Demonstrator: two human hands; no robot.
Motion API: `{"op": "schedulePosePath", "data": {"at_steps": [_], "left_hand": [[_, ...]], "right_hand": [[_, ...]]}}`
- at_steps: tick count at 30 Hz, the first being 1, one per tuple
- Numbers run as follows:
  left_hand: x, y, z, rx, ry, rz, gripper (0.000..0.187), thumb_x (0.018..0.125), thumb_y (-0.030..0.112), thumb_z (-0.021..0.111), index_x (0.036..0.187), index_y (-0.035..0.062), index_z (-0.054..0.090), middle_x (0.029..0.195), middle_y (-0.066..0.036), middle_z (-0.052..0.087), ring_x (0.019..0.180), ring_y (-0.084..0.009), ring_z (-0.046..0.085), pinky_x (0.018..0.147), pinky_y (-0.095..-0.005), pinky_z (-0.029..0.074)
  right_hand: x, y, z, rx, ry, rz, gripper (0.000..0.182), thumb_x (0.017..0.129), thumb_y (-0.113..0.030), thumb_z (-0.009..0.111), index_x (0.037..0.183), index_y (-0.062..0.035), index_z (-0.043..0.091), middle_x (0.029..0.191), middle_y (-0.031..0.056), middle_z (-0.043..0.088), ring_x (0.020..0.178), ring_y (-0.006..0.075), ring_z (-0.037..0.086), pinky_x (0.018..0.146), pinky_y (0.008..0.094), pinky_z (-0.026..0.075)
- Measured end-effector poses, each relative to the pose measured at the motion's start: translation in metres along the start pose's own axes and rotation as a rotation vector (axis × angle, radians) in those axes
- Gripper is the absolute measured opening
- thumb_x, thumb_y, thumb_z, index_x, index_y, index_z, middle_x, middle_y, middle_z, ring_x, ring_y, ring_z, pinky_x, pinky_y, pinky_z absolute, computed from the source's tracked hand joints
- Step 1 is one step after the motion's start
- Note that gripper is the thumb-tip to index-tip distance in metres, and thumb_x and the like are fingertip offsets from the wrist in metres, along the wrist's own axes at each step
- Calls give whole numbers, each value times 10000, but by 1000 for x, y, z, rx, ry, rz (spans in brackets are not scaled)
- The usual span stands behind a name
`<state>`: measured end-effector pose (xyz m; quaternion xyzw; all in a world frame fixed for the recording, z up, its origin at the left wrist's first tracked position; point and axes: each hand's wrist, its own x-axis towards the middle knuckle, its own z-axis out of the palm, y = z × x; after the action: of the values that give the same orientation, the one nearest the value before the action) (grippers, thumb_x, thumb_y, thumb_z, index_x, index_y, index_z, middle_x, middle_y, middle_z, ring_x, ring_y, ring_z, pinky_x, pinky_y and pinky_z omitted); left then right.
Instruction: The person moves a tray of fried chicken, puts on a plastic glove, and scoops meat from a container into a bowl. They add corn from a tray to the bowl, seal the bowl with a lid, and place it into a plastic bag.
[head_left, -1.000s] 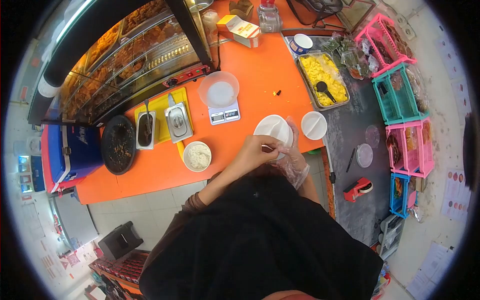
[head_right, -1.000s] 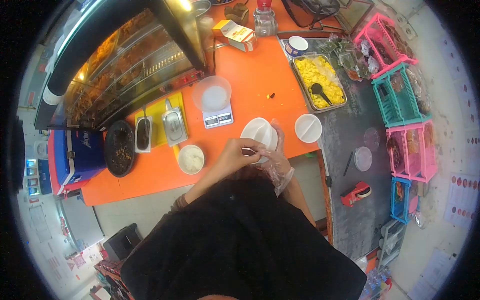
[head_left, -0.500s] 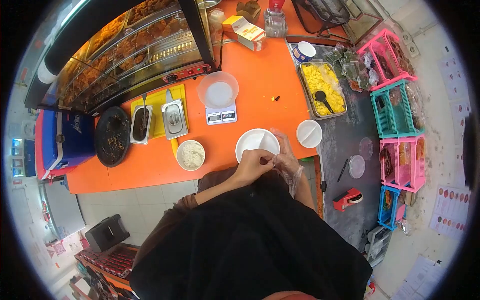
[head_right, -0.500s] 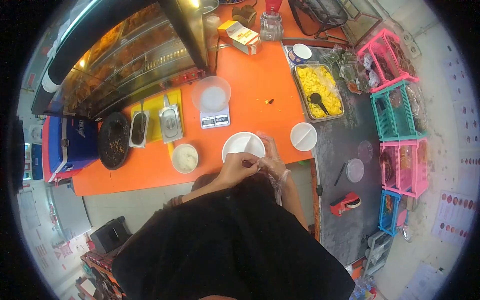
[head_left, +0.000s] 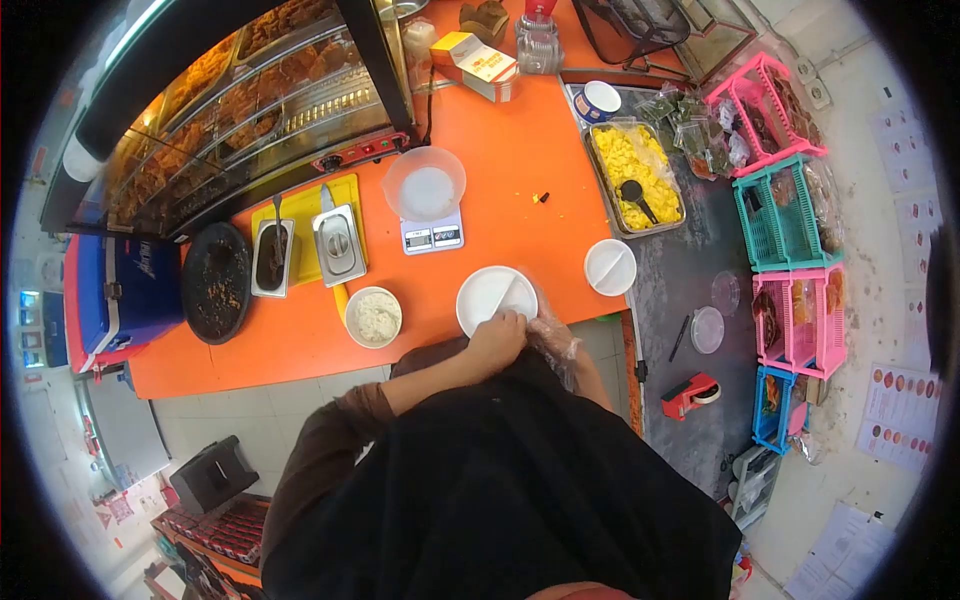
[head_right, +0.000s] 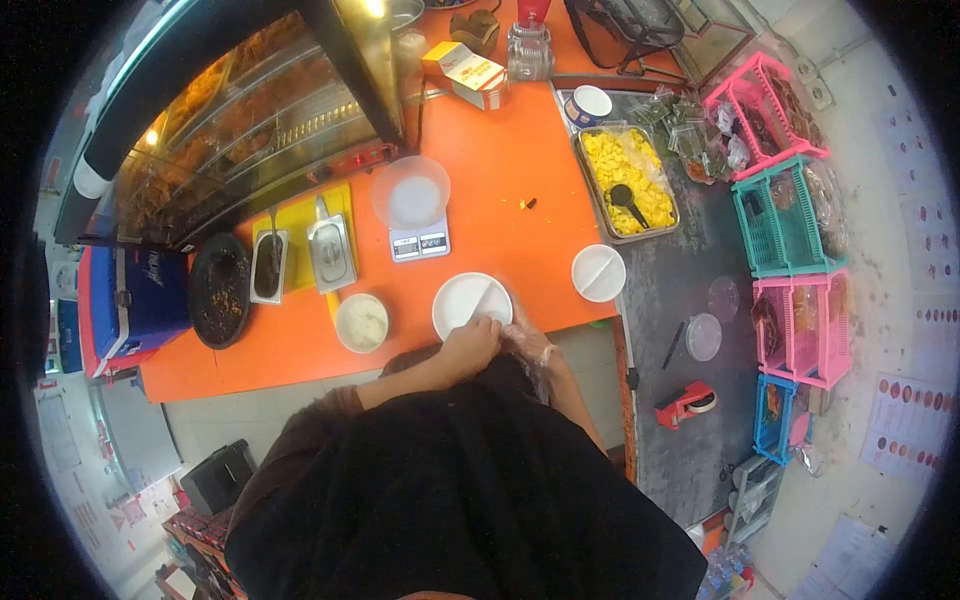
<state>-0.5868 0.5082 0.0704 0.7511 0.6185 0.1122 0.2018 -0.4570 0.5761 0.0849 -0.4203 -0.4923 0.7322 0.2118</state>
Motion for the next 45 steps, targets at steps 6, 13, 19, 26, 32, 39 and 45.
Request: {"op": "schedulePosePath", "data": {"at_steps": [6,13,19,26,32,39,45], "left_hand": [[9,-23,-6,-134,59,319,141,792,146,537,836,26,478,782,-112,508,703,-273,580,561,-372,502],[9,-13,-8,-299,180,366,124,808,145,554,806,44,483,758,-104,503,688,-274,571,577,-381,481],[16,-18,-16,-259,306,206,104,818,124,546,791,50,477,731,-116,486,661,-295,551,550,-392,449],[39,-72,-67,38,827,-128,117,817,133,584,821,71,484,749,-102,486,617,-290,523,517,-389,423],[108,-223,-49,504,499,-149,147,837,252,556,908,125,536,835,-51,550,809,-239,588,754,-455,405],[91,-248,-27,276,533,-59,201,865,265,520,984,109,562,944,-53,582,938,-233,571,945,-477,302],[41,-204,32,335,238,-82,368,880,254,479,1177,39,499,779,-90,613,641,-257,611,636,-391,501]], "right_hand": [[3,13,-8,-55,23,36,590,733,-80,573,1284,-146,374,1190,157,482,1096,324,500,910,430,445],[14,24,-19,-184,91,88,565,741,-82,570,1274,-133,390,1171,163,500,1081,327,513,905,429,447],[47,55,-15,-421,337,131,544,749,-84,567,1266,-122,404,1155,168,517,1068,329,525,901,428,449],[86,93,-44,70,525,-6,508,807,-108,578,1252,-8,353,1132,201,511,973,324,572,729,393,550],[91,107,-60,451,571,72,496,828,-153,594,1237,-65,327,1135,156,463,888,269,588,611,425,571],[37,116,-79,452,814,138,560,801,-173,631,1275,-180,333,969,38,509,643,142,526,532,389,523],[2,127,-92,278,981,244,483,787,-179,626,1220,-158,411,899,20,508,649,128,517,505,347,483]]}}
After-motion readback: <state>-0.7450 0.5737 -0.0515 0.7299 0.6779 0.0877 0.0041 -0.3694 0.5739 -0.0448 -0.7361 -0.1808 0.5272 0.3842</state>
